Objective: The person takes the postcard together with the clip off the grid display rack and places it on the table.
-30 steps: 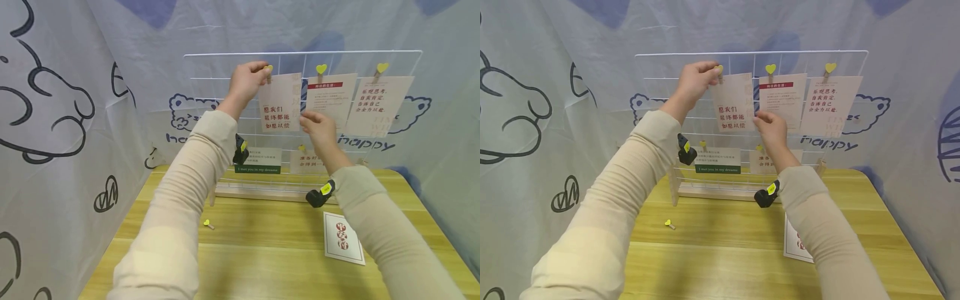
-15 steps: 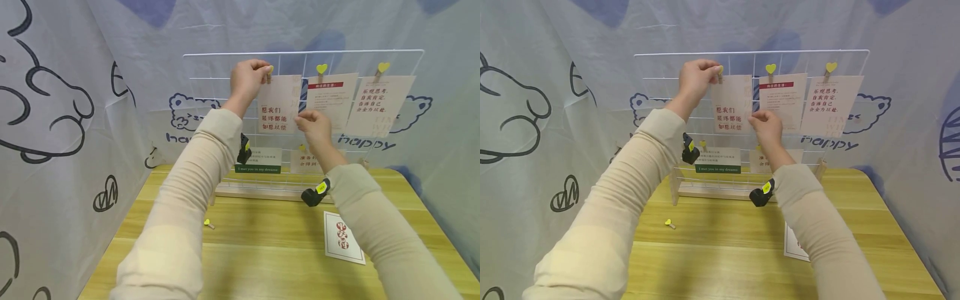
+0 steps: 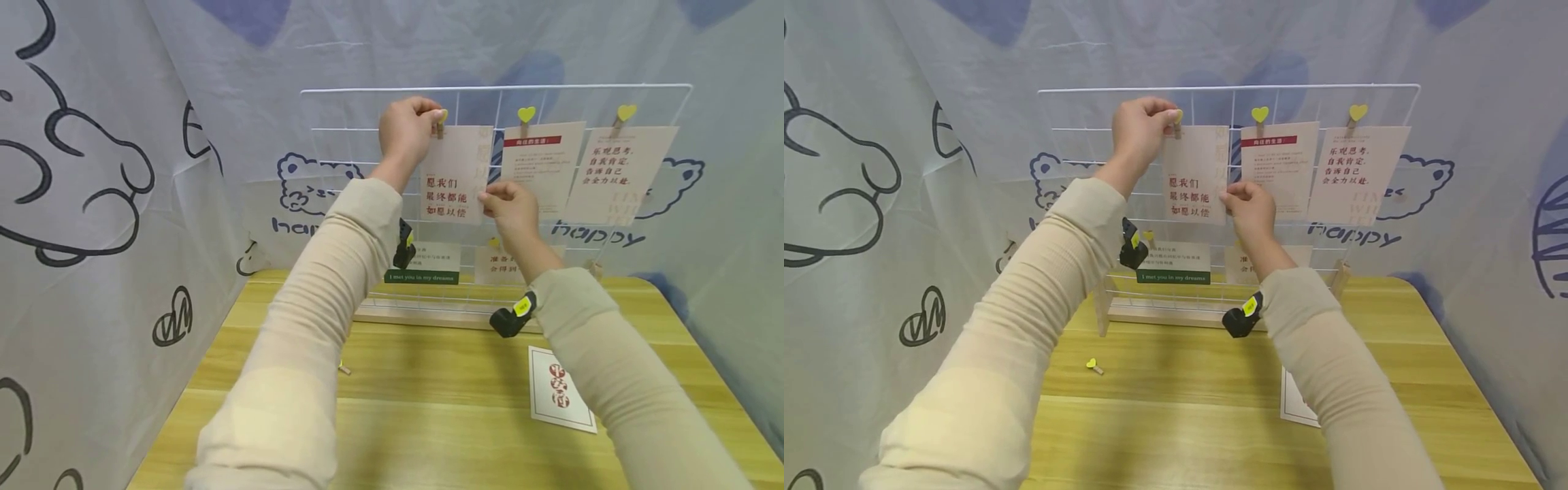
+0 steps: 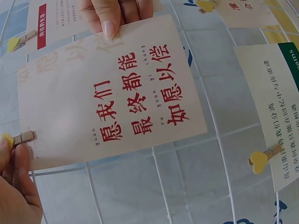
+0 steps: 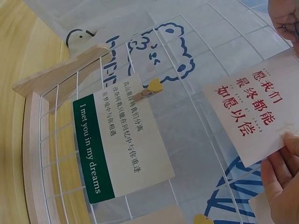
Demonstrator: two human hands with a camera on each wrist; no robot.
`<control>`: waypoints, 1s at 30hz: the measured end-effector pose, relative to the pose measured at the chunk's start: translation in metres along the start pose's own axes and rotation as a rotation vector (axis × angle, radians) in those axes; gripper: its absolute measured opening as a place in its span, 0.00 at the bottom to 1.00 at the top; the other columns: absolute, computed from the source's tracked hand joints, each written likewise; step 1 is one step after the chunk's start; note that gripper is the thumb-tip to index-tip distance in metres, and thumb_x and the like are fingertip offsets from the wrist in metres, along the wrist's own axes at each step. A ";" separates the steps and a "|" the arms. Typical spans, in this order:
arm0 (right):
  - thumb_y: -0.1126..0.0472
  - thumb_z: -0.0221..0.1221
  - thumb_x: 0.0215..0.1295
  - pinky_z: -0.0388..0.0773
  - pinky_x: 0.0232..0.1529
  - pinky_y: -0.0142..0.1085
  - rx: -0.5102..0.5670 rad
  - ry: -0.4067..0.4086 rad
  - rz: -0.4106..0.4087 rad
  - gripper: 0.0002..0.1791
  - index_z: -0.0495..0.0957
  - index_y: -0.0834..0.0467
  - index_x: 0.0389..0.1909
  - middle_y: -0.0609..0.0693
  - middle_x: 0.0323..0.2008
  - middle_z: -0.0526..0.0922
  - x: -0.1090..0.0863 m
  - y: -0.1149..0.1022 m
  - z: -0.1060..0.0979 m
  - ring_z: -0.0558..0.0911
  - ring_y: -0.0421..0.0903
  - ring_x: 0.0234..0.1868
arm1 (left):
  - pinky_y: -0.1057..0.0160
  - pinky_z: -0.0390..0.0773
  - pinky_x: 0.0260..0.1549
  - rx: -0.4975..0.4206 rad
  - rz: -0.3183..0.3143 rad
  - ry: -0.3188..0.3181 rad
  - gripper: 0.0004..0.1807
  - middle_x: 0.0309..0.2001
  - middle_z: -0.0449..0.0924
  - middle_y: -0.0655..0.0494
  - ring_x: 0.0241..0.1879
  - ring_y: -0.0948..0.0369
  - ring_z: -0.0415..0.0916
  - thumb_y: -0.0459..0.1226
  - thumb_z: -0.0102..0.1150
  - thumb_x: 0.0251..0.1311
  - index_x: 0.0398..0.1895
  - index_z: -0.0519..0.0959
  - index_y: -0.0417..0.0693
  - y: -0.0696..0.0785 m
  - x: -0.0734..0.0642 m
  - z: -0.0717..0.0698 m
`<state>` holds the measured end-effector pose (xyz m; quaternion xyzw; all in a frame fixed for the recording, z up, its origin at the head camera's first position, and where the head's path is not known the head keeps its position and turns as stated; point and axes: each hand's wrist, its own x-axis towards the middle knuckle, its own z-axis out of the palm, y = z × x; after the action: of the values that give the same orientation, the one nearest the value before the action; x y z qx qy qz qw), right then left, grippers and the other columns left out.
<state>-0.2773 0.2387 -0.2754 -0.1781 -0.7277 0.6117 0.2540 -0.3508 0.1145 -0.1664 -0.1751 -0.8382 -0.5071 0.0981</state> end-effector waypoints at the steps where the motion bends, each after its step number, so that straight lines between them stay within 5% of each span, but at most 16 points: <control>1: 0.64 0.56 0.56 0.72 0.41 0.33 0.000 0.004 0.005 0.08 0.72 0.61 0.36 0.49 0.33 0.74 0.000 0.000 0.000 0.74 0.42 0.33 | 0.73 0.68 0.28 -0.001 0.003 0.005 0.08 0.29 0.78 0.62 0.29 0.67 0.72 0.41 0.56 0.53 0.34 0.80 0.52 0.000 0.000 0.000; 10: 0.64 0.56 0.55 0.72 0.41 0.32 -0.004 0.007 0.005 0.09 0.72 0.62 0.37 0.51 0.34 0.75 -0.002 0.000 0.000 0.74 0.42 0.33 | 0.74 0.69 0.28 -0.091 0.012 0.062 0.07 0.30 0.79 0.61 0.30 0.67 0.72 0.40 0.57 0.51 0.33 0.80 0.50 -0.003 -0.002 0.004; 30: 0.64 0.56 0.55 0.72 0.41 0.31 -0.034 0.023 0.005 0.08 0.73 0.61 0.37 0.52 0.38 0.75 -0.007 -0.005 -0.001 0.74 0.43 0.35 | 0.76 0.69 0.27 -0.130 0.056 0.136 0.08 0.30 0.79 0.60 0.29 0.67 0.71 0.41 0.58 0.50 0.31 0.81 0.49 -0.004 0.001 0.005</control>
<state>-0.2711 0.2345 -0.2715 -0.1912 -0.7345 0.5981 0.2576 -0.3535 0.1173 -0.1714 -0.1694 -0.7897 -0.5682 0.1575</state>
